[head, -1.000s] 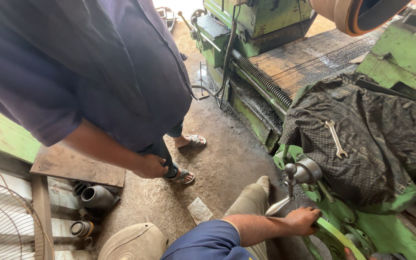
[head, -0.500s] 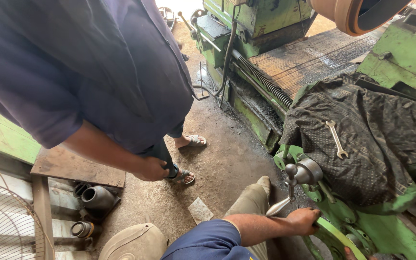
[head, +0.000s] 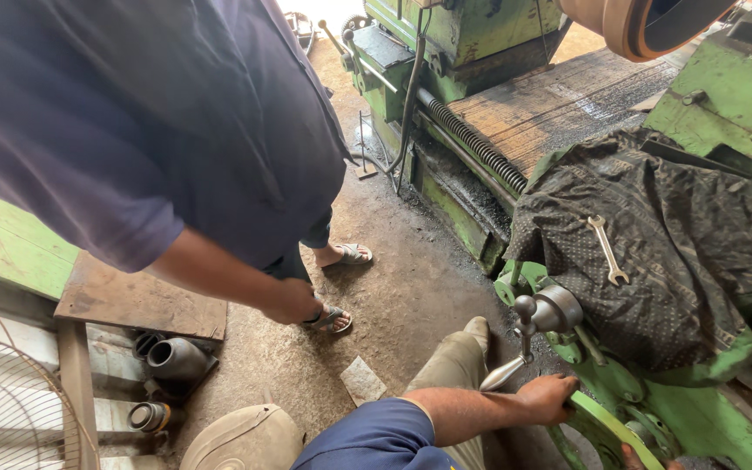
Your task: The person operates a green industrial machine by repeatedly turning a large handwheel with both hands. The camera view is unstable and frequently shakes. Another person briefly walks past in the background.
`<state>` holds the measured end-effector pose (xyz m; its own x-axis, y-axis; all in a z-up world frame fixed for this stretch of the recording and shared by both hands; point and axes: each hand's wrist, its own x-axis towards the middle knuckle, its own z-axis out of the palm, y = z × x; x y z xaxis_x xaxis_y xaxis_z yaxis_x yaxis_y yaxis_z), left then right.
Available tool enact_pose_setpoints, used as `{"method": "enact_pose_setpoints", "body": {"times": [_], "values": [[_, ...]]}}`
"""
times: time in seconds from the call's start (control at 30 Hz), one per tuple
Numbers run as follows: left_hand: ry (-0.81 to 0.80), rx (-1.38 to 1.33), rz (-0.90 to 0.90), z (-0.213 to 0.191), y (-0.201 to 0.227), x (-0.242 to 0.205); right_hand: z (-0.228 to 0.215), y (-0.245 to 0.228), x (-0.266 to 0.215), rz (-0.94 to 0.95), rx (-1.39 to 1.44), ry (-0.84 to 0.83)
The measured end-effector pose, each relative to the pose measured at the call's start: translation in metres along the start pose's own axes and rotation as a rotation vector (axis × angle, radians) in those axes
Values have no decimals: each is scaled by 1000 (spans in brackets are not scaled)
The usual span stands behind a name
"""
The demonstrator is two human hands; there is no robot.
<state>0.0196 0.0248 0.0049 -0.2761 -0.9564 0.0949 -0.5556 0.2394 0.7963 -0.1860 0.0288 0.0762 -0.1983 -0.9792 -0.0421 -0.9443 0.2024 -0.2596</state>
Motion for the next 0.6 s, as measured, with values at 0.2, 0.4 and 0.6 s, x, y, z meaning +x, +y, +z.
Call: {"method": "enact_pose_setpoints", "body": {"times": [0.2,0.4,0.6], "values": [[-3,-13,12,-1,-2,1,1,0,0,-8,3,0],[-18,-31,30,-2,-4,2,0,1,0,-7,2,-8],[-6,-55,59,-1,-7,2,2,-1,0,1,1,-18]]}}
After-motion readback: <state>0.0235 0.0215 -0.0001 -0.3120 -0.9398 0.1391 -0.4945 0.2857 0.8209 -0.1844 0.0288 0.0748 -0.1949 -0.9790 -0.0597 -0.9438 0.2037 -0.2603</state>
